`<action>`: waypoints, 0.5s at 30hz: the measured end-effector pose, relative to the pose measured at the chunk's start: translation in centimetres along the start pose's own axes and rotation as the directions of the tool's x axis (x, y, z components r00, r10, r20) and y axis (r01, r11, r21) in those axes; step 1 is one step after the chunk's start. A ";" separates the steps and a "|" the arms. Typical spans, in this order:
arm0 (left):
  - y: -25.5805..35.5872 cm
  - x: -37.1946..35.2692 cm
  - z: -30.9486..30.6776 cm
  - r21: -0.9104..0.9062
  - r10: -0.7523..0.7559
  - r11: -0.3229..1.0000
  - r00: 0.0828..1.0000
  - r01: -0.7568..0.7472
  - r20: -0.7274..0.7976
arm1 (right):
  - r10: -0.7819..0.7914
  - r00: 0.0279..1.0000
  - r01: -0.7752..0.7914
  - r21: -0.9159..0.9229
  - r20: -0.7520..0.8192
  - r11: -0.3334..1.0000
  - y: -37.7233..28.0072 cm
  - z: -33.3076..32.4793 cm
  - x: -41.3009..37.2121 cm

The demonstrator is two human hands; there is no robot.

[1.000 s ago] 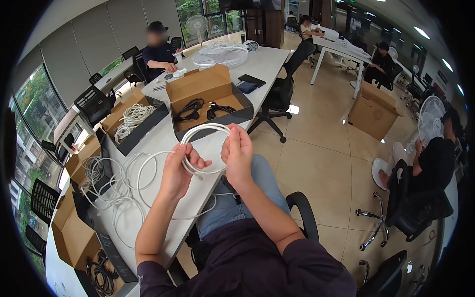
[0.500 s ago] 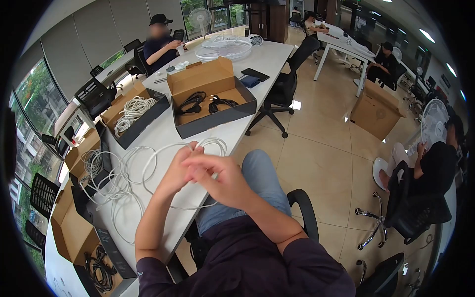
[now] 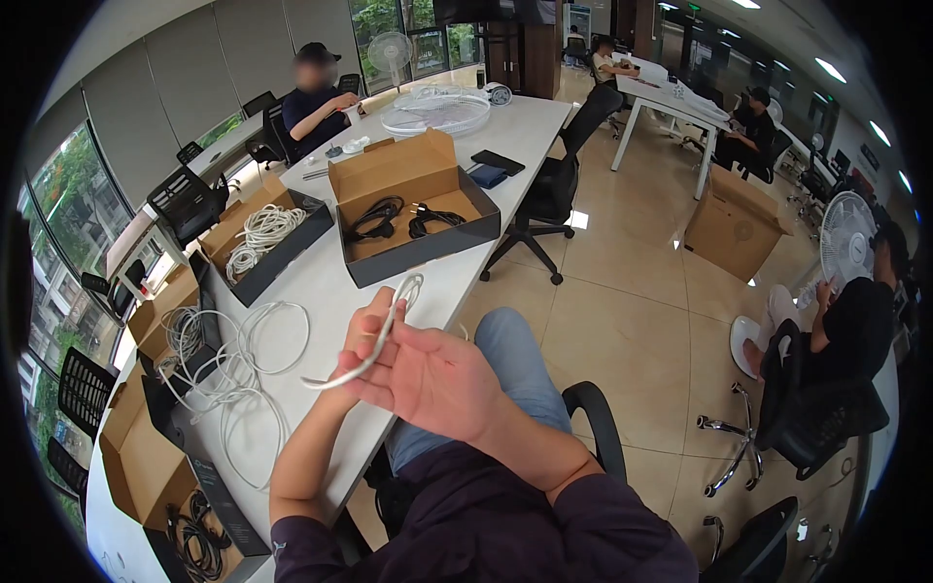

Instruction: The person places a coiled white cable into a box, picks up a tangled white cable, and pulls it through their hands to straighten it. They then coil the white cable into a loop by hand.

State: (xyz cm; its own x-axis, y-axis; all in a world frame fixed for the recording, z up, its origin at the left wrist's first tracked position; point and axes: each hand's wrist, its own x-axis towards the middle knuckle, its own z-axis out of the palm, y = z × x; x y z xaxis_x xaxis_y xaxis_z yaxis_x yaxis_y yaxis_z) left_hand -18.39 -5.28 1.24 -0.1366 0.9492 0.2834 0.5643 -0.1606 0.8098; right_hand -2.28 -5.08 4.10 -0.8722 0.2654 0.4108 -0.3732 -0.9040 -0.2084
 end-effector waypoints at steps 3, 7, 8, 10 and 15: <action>1.2 0.3 -0.8 0.163 0.170 0.974 0.982 -0.155 -0.083 | 0.071 0.996 -0.078 0.130 0.061 0.988 0.1 0.0 -0.2; -1.1 1.1 -1.3 0.231 0.233 0.951 0.967 -0.204 -0.104 | 0.225 0.970 -0.239 0.206 0.090 0.949 0.3 0.9 -0.7; -2.0 1.5 -1.2 0.255 0.232 0.947 0.965 -0.197 -0.118 | 0.256 0.953 -0.244 0.090 -0.164 0.966 0.9 1.3 -0.9; -0.8 1.4 -2.3 0.261 0.256 0.942 0.954 -0.210 -0.154 | 0.301 0.920 -0.312 -0.003 -0.250 0.950 2.7 1.0 -0.7; 0.2 1.5 -6.7 0.388 0.278 0.914 0.881 -0.120 -0.383 | 0.455 0.863 -0.499 -0.231 -0.222 0.835 5.0 3.1 -2.0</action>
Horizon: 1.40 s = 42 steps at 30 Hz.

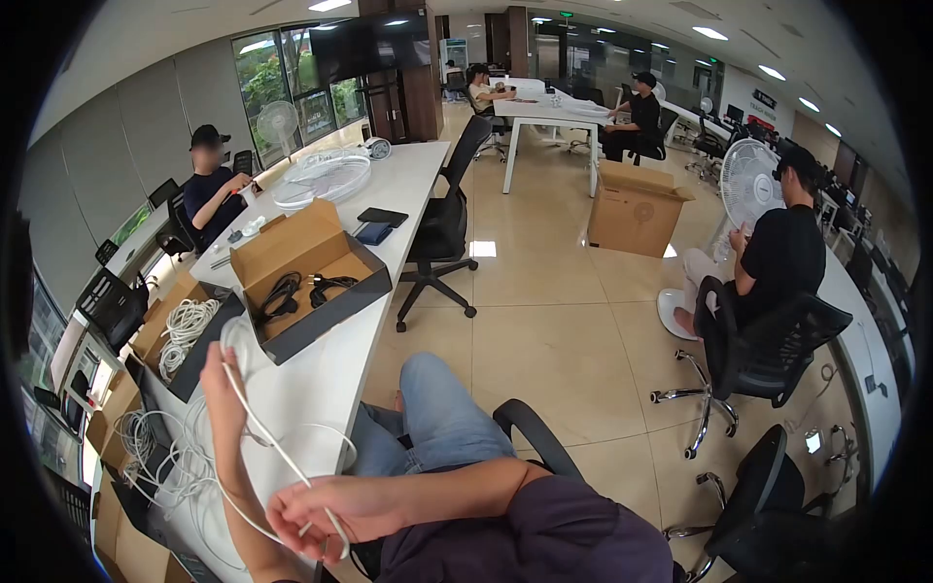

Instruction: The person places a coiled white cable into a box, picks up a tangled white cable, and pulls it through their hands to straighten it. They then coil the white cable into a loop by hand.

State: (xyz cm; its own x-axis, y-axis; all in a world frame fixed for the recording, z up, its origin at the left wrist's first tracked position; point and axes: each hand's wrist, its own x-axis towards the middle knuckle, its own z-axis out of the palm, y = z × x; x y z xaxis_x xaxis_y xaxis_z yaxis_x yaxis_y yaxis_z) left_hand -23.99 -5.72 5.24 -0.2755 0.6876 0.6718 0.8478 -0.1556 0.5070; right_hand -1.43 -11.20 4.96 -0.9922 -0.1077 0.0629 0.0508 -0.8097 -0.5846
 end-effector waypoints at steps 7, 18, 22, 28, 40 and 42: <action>0.0 0.6 -2.5 0.131 0.073 0.990 0.983 -0.051 -0.169 | 0.074 0.997 -0.071 -0.320 -0.004 0.945 0.3 -0.1 -1.9; -0.7 0.8 -2.4 0.307 0.161 0.949 0.945 -0.069 -0.285 | -0.581 0.794 -0.050 -0.971 -0.180 0.232 -3.6 -2.7 -7.3; 0.1 0.5 -2.2 0.358 0.217 0.926 0.946 -0.122 -0.239 | -0.879 0.413 -0.254 -0.957 -0.239 0.141 -5.7 -2.0 -9.6; 0.6 0.3 -1.7 0.213 0.103 0.974 0.991 -0.082 -0.088 | -0.974 0.204 -0.351 -0.922 0.097 -0.165 -6.9 -4.6 -10.5; 1.8 -0.3 -2.3 -0.505 -0.039 0.500 0.601 0.703 0.798 | -0.977 -0.140 -0.418 -0.904 0.160 -0.088 -8.7 -8.0 -11.0; 2.5 -0.7 -2.7 -0.587 -0.075 0.279 0.627 0.760 0.776 | -0.982 -0.089 -0.449 -0.887 0.165 -0.108 -8.9 -9.2 -10.6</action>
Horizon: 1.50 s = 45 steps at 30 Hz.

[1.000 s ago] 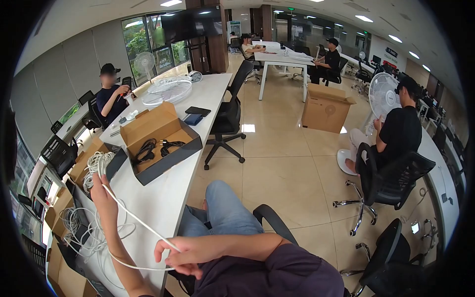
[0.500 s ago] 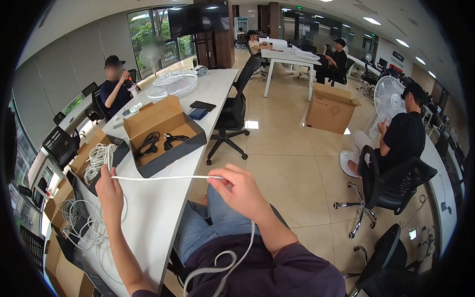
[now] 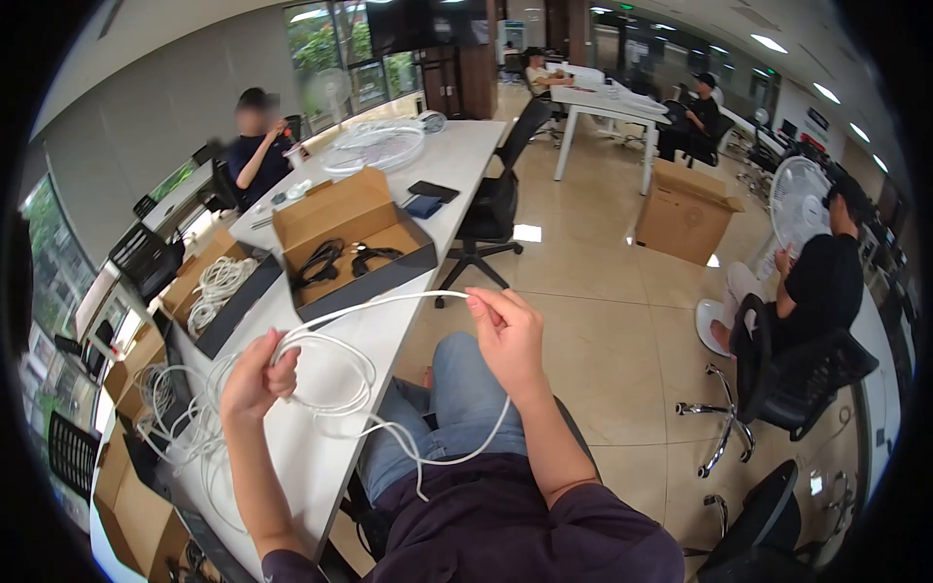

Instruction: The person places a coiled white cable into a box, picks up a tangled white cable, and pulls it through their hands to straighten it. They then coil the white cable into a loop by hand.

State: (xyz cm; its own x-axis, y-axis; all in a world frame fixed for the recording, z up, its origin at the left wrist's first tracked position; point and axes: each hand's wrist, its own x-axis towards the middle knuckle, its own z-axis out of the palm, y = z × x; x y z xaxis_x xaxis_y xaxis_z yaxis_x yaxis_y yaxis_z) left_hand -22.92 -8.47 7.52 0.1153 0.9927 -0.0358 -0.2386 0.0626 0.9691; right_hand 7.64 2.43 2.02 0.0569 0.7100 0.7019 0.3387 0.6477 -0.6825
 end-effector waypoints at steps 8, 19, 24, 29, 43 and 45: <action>0.1 0.4 -0.4 -0.274 0.161 0.937 0.965 -0.215 -0.207 | 0.076 0.915 -0.191 0.259 0.396 0.947 0.5 3.1 -1.9; -0.6 1.2 -0.2 -0.386 0.396 0.729 0.808 -0.565 -0.435 | -0.003 0.592 -0.660 0.487 0.806 0.572 -2.0 8.2 -8.0; 0.2 0.1 -0.6 -0.106 0.710 0.568 0.551 -0.816 -0.438 | 0.057 0.544 -0.753 0.457 0.837 0.473 -3.1 10.4 -11.6; 1.1 -1.3 0.1 -0.025 0.757 0.530 0.486 -0.848 -0.437 | 0.057 0.771 -0.514 0.567 0.634 0.644 -4.4 10.4 -11.9; -0.7 -0.1 1.4 -0.066 0.421 0.887 0.859 -0.457 -0.291 | -0.147 0.545 -0.194 0.295 0.825 0.936 -4.1 8.3 -9.0; -1.2 0.4 1.7 0.138 0.529 0.843 0.754 -0.520 -0.389 | -0.175 0.492 -0.239 0.326 0.853 0.915 -4.6 8.0 -8.9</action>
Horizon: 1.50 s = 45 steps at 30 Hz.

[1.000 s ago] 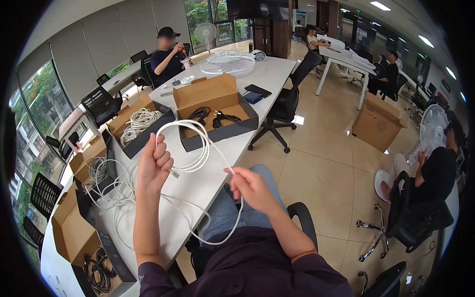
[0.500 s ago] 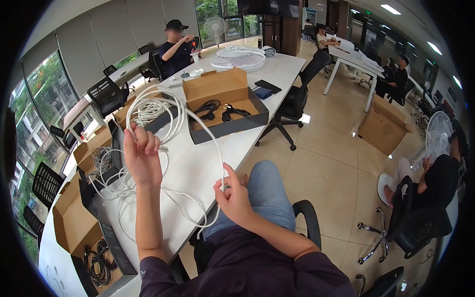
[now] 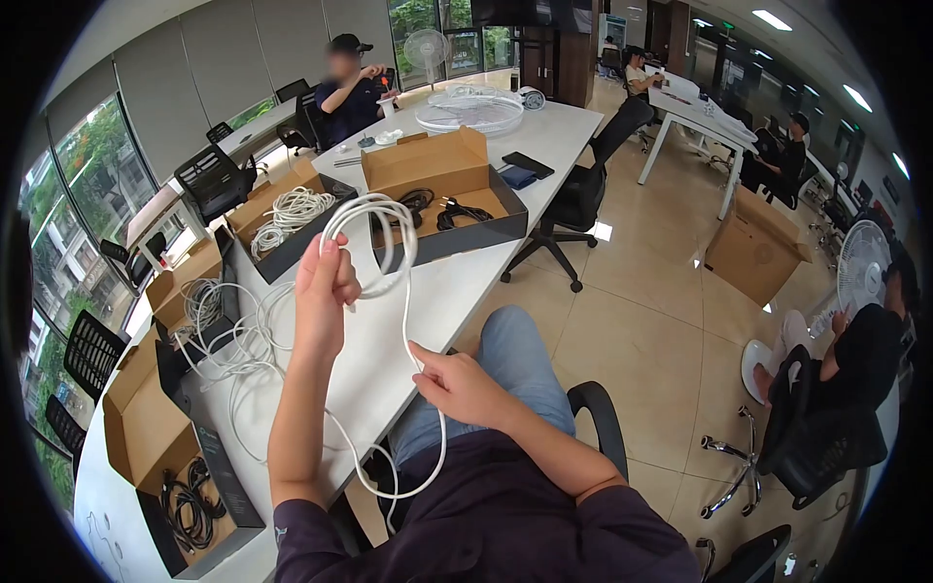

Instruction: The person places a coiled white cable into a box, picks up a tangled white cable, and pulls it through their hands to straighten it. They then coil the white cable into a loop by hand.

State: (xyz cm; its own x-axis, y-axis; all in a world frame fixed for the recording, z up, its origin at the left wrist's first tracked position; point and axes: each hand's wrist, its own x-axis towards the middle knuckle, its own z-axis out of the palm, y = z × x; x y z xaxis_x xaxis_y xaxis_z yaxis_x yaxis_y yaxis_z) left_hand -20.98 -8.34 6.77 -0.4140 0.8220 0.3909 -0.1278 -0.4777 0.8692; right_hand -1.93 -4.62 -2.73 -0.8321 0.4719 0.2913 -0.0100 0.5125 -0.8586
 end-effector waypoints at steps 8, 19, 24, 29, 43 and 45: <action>0.0 -0.8 0.8 0.063 0.149 0.987 0.988 -0.146 -0.039 | -0.130 0.983 0.099 -0.227 -0.129 0.969 -1.5 0.5 -0.1; -0.6 -1.2 1.6 -0.086 0.059 0.995 0.975 -0.042 0.213 | -0.208 0.975 0.212 0.041 -0.071 0.977 -0.4 0.6 0.4; -3.0 -0.1 1.2 0.021 0.139 0.988 0.954 -0.150 0.266 | -0.304 0.950 0.283 0.216 0.072 0.934 -2.1 0.0 -0.2; -3.6 0.2 1.0 0.007 0.096 0.995 0.944 -0.104 0.315 | -0.356 0.931 0.330 0.225 0.083 0.917 -2.9 -0.3 -0.2; -1.8 -0.4 1.1 -0.130 -0.039 0.986 0.895 0.108 0.444 | -0.443 0.896 0.439 0.095 0.026 0.893 -3.6 -2.4 -0.9; -2.9 -0.5 1.3 -0.042 -0.096 0.990 0.868 0.133 0.488 | -0.490 0.871 0.491 0.032 -0.031 0.870 -3.4 -2.5 -0.8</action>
State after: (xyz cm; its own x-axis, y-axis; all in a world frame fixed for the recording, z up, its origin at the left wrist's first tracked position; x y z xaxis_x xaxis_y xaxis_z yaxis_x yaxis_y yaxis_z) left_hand -19.26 -6.96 4.42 0.0924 0.9101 0.4039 -0.2195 -0.3770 0.8998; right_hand 0.16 -4.94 1.04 -0.7025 0.1821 0.6880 -0.4354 0.6547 -0.6179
